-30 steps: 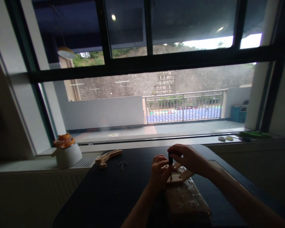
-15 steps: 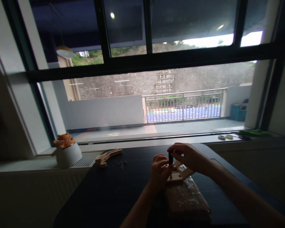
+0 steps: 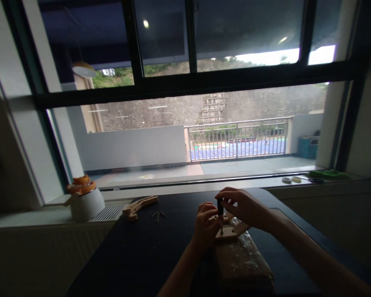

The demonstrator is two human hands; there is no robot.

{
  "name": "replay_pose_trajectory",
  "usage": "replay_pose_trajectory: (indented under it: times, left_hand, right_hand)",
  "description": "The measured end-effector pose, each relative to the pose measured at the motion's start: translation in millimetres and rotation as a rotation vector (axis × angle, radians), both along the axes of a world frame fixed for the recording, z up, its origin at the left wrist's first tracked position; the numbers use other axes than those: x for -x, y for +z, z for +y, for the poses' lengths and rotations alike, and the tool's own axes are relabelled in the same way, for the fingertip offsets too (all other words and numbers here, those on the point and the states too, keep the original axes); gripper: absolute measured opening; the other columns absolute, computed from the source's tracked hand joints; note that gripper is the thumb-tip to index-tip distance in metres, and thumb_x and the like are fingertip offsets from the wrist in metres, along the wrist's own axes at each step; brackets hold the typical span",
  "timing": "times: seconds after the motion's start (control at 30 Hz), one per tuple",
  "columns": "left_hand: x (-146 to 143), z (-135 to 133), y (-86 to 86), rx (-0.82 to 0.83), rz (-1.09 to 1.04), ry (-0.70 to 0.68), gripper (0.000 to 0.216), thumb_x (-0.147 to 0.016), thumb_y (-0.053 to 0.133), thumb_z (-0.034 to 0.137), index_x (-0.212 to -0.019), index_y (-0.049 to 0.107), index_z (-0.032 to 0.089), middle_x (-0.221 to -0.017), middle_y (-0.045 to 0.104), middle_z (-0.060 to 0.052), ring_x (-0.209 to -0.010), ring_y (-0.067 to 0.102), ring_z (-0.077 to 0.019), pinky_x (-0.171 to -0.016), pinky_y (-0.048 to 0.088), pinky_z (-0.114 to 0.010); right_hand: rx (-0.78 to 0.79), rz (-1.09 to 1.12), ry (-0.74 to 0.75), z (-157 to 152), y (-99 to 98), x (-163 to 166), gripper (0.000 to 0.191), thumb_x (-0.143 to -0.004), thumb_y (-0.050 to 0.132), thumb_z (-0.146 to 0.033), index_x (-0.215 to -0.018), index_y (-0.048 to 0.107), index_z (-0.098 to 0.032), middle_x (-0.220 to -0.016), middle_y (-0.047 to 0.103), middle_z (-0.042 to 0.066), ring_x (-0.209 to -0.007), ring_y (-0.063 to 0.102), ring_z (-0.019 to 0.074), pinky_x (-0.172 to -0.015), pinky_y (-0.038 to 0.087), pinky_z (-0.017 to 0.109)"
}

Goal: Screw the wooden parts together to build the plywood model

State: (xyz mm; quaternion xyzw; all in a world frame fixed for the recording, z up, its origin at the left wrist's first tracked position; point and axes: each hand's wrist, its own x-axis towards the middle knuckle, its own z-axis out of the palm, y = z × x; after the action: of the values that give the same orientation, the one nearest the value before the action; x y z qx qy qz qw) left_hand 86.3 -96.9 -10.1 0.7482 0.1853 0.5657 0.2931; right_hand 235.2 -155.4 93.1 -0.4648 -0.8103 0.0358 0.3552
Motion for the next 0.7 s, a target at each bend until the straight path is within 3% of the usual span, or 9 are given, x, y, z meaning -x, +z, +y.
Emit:
replay_pose_trajectory:
  times: [0.23, 0.53, 0.7]
  left_hand:
    - [0.1, -2.1, 1.1, 0.021, 0.006, 0.0, 0.013, -0.077, 0.062, 0.022, -0.084, 0.072, 0.017, -0.089, 0.061, -0.01, -0.103, 0.049, -0.0248, -0.089, 0.045, -0.04]
    - [-0.7, -2.8, 1.3, 0.056, -0.004, -0.021, 0.013, -0.076, 0.061, 0.021, -0.083, 0.071, 0.015, -0.091, 0.06, -0.011, -0.104, 0.048, -0.0254, -0.079, 0.05, -0.036]
    - [-0.4, -3.8, 2.7, 0.04, 0.001, -0.008, 0.013, -0.076, 0.061, 0.021, -0.082, 0.072, 0.016, -0.089, 0.061, -0.01, -0.102, 0.049, -0.0251, -0.082, 0.049, -0.038]
  right_hand:
    - [-0.014, -0.002, -0.014, -1.5, 2.2, 0.3, 0.02, -0.082, 0.051, -0.015, -0.09, 0.068, -0.021, -0.084, 0.065, 0.002, -0.075, 0.06, 0.0147, -0.068, 0.043, 0.024]
    - [-0.018, -0.009, -0.086, -2.0, 1.7, 2.6, 0.011, -0.079, 0.055, -0.021, -0.084, 0.064, -0.019, -0.074, 0.062, 0.002, -0.063, 0.054, 0.014, -0.057, 0.04, 0.024]
    - [-0.001, -0.007, -0.051, -2.5, 2.8, 2.8, 0.015, -0.081, 0.052, -0.021, -0.087, 0.065, -0.02, -0.082, 0.066, 0.003, -0.066, 0.058, 0.0135, -0.062, 0.044, 0.023]
